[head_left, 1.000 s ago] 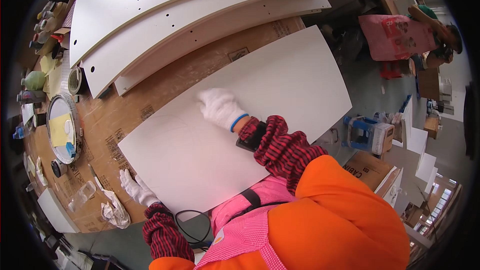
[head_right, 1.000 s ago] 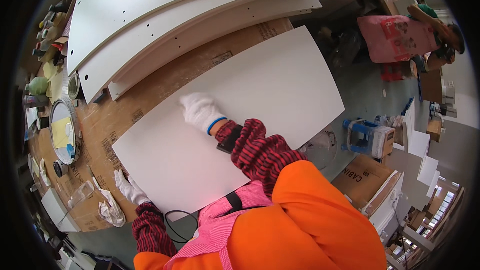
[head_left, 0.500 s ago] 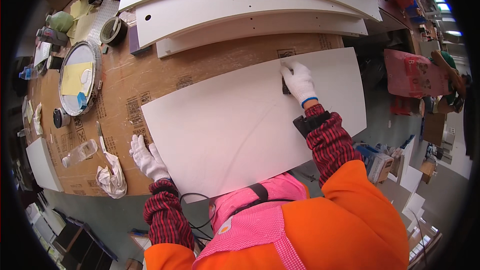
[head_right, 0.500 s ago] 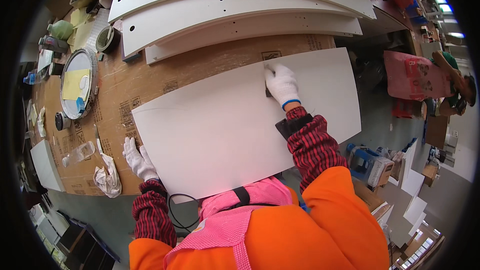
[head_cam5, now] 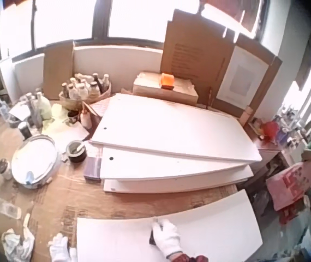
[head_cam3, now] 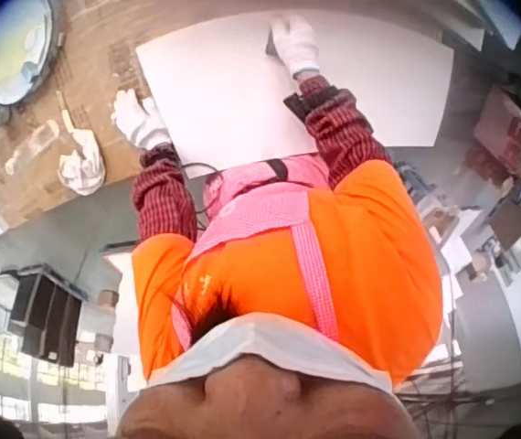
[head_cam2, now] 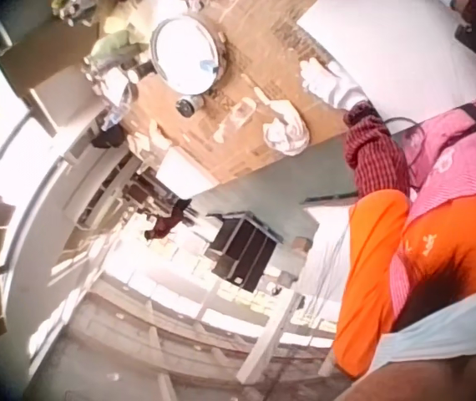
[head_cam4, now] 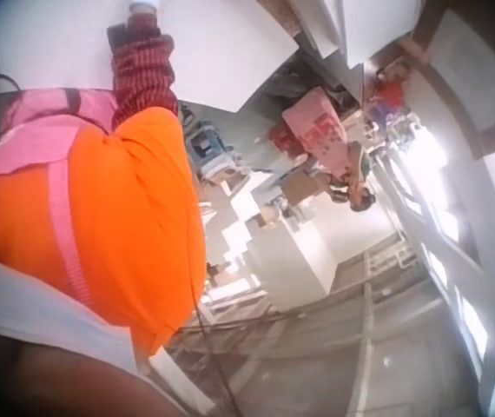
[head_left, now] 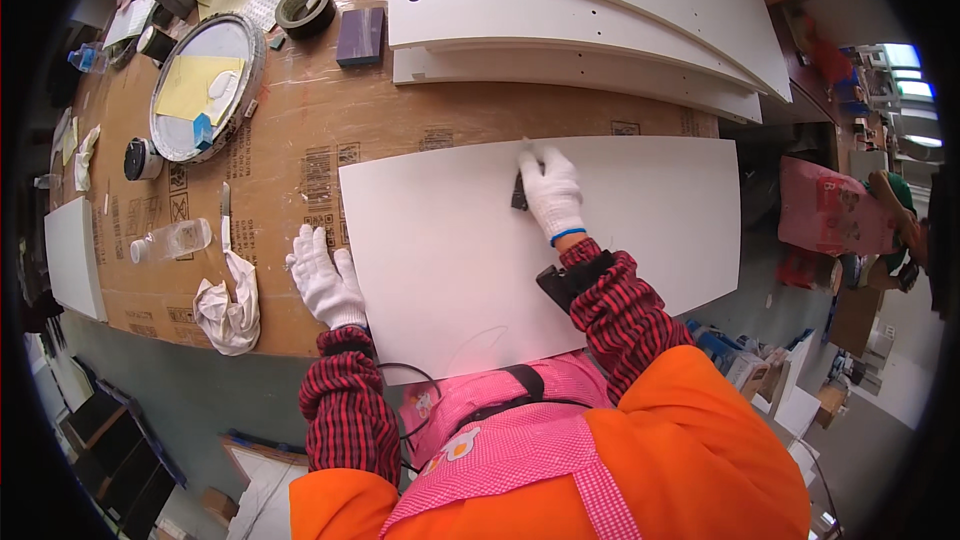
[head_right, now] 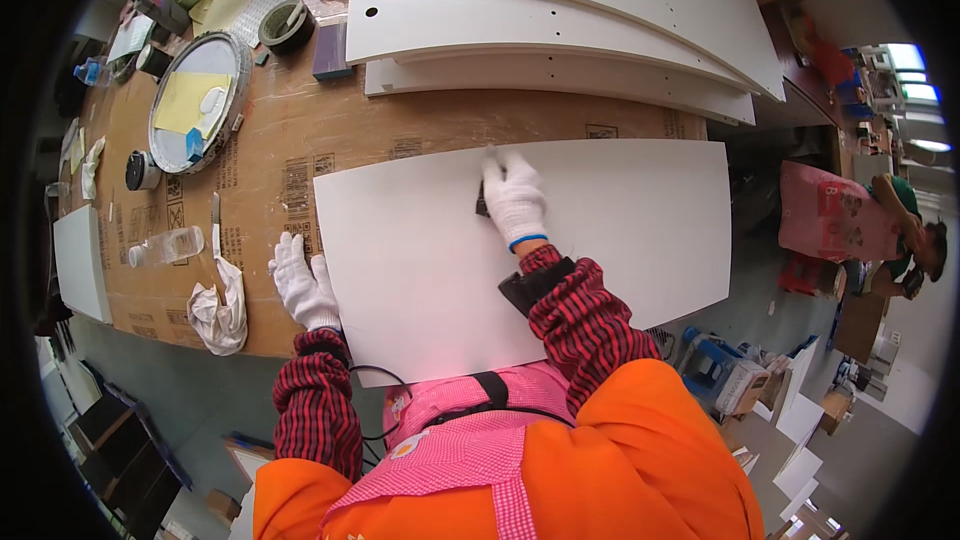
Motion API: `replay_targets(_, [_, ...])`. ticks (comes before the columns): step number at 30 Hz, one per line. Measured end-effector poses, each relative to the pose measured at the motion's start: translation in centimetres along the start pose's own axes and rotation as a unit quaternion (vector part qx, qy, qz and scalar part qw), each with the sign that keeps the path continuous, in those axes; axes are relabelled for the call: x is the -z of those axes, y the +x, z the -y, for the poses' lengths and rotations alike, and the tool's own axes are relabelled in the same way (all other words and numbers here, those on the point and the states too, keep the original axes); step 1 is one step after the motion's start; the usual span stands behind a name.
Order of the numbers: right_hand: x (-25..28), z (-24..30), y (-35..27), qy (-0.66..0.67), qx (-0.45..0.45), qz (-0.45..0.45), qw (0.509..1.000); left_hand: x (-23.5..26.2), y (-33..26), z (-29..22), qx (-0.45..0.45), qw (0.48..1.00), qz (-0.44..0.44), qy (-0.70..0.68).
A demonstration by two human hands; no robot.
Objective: Sanding the edges and marking the surfaces of white furniture panels in a workshop.
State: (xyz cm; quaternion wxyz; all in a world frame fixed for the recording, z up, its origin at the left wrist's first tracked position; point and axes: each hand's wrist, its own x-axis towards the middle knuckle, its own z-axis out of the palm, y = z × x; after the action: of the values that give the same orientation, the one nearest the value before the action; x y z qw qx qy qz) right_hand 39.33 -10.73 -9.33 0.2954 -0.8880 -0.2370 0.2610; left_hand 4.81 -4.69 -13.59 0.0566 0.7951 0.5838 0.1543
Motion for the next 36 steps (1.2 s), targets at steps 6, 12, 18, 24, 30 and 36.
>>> replay_targets(6, [-1.7, 2.5, 0.9, -0.187, 0.104, 0.022, 0.977, 0.3, 0.1, 0.0, 0.002, 1.000, 0.004, 0.014])
replay_targets(12, [-14.2, 11.1, -4.1, -0.175, 0.241, 0.155, 0.942, -0.1, 0.5, -0.2, 0.001, 1.000, 0.015, 0.012])
replay_targets(18, [-8.2, 7.5, -2.9, -0.120, 0.115, 0.040, 0.985, 0.2, 0.1, 0.5, 0.021, 1.000, 0.015, 0.014])
replay_targets(24, [-13.7, 12.3, -4.6, -0.167, 0.184, 0.083, 0.965, 0.1, 0.3, 0.1, 0.017, 1.000, 0.012, 0.017])
replay_targets(30, [-14.5, 12.0, -7.5, -0.103, 0.280, 0.233, 0.926, 0.0, -0.1, 0.5, 0.030, 0.999, 0.032, 0.004])
replay_targets(36, [-2.0, 2.3, -2.3, -0.026, 0.020, -0.001, 0.999, 0.3, 0.4, 0.1, 0.020, 1.000, 0.001, 0.000])
